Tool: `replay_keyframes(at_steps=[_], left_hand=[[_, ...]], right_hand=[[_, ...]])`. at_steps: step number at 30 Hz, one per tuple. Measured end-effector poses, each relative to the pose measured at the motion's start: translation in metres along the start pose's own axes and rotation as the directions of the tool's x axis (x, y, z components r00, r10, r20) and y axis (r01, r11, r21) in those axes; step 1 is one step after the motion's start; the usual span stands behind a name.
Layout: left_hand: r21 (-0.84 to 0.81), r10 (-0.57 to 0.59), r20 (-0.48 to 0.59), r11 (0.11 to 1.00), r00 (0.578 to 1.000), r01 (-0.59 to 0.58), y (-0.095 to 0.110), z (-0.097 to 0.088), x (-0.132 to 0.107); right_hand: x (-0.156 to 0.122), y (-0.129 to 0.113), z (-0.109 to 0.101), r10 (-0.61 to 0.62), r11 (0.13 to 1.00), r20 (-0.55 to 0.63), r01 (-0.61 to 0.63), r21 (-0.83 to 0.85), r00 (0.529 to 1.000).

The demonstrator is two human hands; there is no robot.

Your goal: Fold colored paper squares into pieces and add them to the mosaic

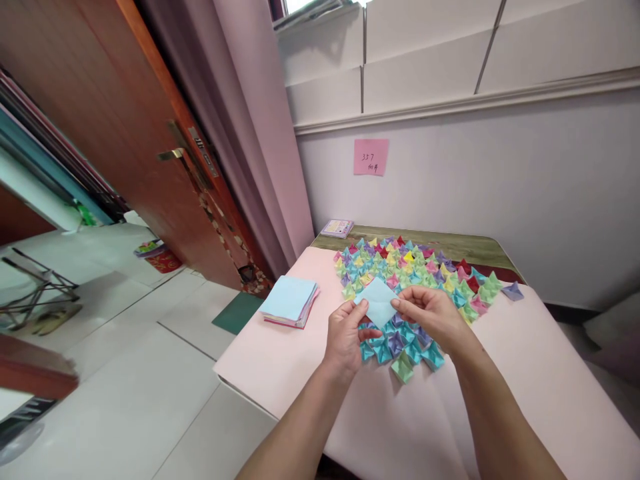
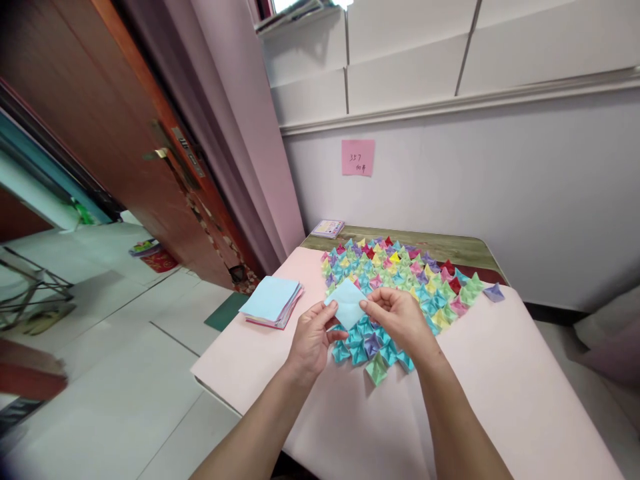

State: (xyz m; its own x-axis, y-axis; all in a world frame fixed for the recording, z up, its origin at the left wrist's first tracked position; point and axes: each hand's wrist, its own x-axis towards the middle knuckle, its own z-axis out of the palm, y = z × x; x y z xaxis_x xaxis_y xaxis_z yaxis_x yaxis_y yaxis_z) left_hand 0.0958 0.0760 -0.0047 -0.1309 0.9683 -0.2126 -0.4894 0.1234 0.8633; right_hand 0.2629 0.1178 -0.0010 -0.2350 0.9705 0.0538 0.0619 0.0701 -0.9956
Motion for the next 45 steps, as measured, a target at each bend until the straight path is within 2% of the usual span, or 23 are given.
replay_keyframes(at_steps=[5,8,13,19,23,27,31,36,39,45], left_hand=[[0.018,-0.015,0.030,1.000,0.999,0.014,-0.002,0.003,-0.002],[0.011,0.031,0.019,0.999,0.999,-0.032,-0.002,0.003,-0.002],[0.057,0.083,0.055,0.995,0.995,-0.086,-0.004,0.004,-0.005],[0.050,0.069,0.090,0.996,0.994,-0.074,-0.002,0.006,-0.007],[-0.006,0.069,0.104,0.998,0.992,-0.069,0.001,0.008,-0.010],[-0.061,0.066,0.118,0.996,0.991,-0.060,0.006,0.012,-0.015],[-0.140,0.053,0.172,0.990,0.984,-0.029,0.013,0.015,-0.020],[-0.214,0.091,0.222,0.976,0.971,-0.042,0.017,0.016,-0.024],[-0.157,0.097,0.202,0.985,0.974,-0.066,0.014,0.015,-0.023],[0.057,0.133,0.094,0.989,0.987,-0.139,0.010,0.012,-0.019]], right_hand=[[0.000,0.000,0.002,-0.031,0.999,0.038,0.032,-0.007,0.999],[-0.001,-0.003,0.002,-0.143,0.986,0.029,0.145,-0.083,0.989],[-0.003,-0.006,0.003,-0.376,0.890,0.049,0.376,-0.259,0.925],[-0.005,-0.010,0.006,-0.463,0.842,0.061,0.460,-0.282,0.884],[-0.007,-0.014,0.005,-0.500,0.815,0.128,0.515,-0.265,0.856],[-0.007,-0.017,0.006,-0.483,0.818,0.151,0.507,-0.272,0.862],[-0.008,-0.017,0.008,-0.459,0.829,0.116,0.471,-0.302,0.881],[-0.009,-0.015,0.008,-0.416,0.875,0.068,0.419,-0.244,0.907],[-0.009,-0.016,0.010,-0.401,0.888,0.034,0.398,-0.231,0.915],[-0.011,-0.018,0.013,-0.303,0.943,0.014,0.302,-0.141,0.953]])
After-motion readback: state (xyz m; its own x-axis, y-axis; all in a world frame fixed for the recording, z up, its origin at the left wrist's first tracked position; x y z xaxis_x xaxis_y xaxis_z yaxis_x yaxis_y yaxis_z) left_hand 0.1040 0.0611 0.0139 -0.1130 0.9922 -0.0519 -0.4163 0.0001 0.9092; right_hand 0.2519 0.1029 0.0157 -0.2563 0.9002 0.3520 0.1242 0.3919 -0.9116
